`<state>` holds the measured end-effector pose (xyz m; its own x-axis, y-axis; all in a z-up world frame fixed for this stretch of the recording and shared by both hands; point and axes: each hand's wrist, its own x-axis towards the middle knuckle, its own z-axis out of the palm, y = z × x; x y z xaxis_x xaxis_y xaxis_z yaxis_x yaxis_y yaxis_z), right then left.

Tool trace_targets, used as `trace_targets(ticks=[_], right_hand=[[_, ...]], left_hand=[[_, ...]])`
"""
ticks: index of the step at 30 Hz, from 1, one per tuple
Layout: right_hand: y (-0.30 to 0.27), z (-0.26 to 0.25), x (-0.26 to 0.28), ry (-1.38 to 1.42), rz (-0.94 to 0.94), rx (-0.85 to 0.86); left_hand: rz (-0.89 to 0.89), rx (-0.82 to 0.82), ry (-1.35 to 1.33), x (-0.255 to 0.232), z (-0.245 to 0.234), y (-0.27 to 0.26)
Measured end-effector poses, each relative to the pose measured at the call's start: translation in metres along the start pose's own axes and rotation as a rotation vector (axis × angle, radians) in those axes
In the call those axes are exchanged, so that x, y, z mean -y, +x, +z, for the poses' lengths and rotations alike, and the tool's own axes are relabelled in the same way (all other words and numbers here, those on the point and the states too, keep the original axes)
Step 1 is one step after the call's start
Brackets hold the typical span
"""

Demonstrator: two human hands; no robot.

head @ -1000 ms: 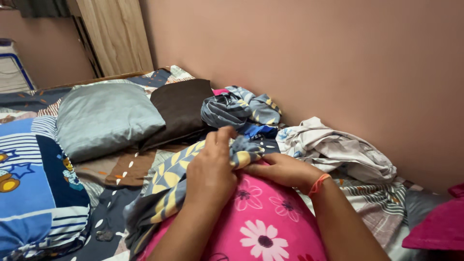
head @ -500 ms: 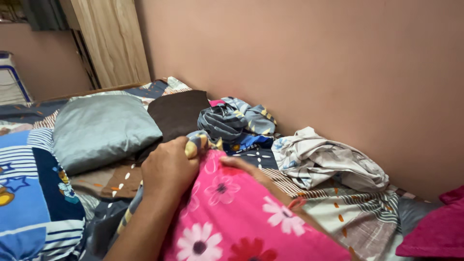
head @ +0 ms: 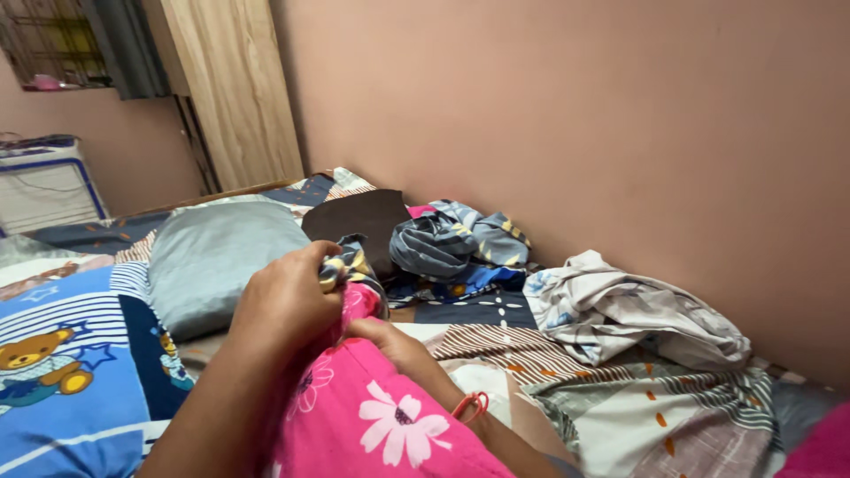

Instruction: The person inserts a pink floral pillow into a grey and yellow patterned pillowcase. They align the corners, push the pillow inside, and adjust the fabric to fit the pillow.

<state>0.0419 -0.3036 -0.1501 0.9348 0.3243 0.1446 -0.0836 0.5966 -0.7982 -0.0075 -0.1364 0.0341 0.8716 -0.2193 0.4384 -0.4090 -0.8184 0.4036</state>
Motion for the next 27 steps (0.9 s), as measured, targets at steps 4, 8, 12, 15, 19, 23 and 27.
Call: trace_targets(ticks=[4, 8, 12, 15, 19, 23, 27], right_hand=[[-0.001, 0.007, -0.006, -1.200, -0.670, 0.252], [0.010, 0.028, -0.030, -0.771, -0.283, -0.068], [0.023, 0.039, -0.040, -1.272, -0.546, 0.123], [0.031, 0.057, -0.049, -0.716, -0.165, -0.054], [0.024, 0.087, -0.065, -0.764, -0.205, -0.176], [0.032, 0.124, -0.074, -0.608, 0.003, -0.227], [0.045, 0.173, -0.097, -0.179, -0.034, -0.154]], left_hand=[[-0.009, -0.024, 0.158, 0.017, -0.008, 0.001], [-0.074, -0.017, 0.165, 0.027, -0.012, 0.001], [-0.138, -0.023, 0.060, 0.038, -0.015, -0.002], [-0.217, 0.025, -0.022, 0.049, -0.021, -0.008], [-0.240, 0.079, -0.169, 0.070, -0.031, -0.032], [-0.318, 0.285, -0.086, 0.096, -0.047, -0.042], [-0.223, 0.249, 0.212, 0.144, -0.061, -0.036]])
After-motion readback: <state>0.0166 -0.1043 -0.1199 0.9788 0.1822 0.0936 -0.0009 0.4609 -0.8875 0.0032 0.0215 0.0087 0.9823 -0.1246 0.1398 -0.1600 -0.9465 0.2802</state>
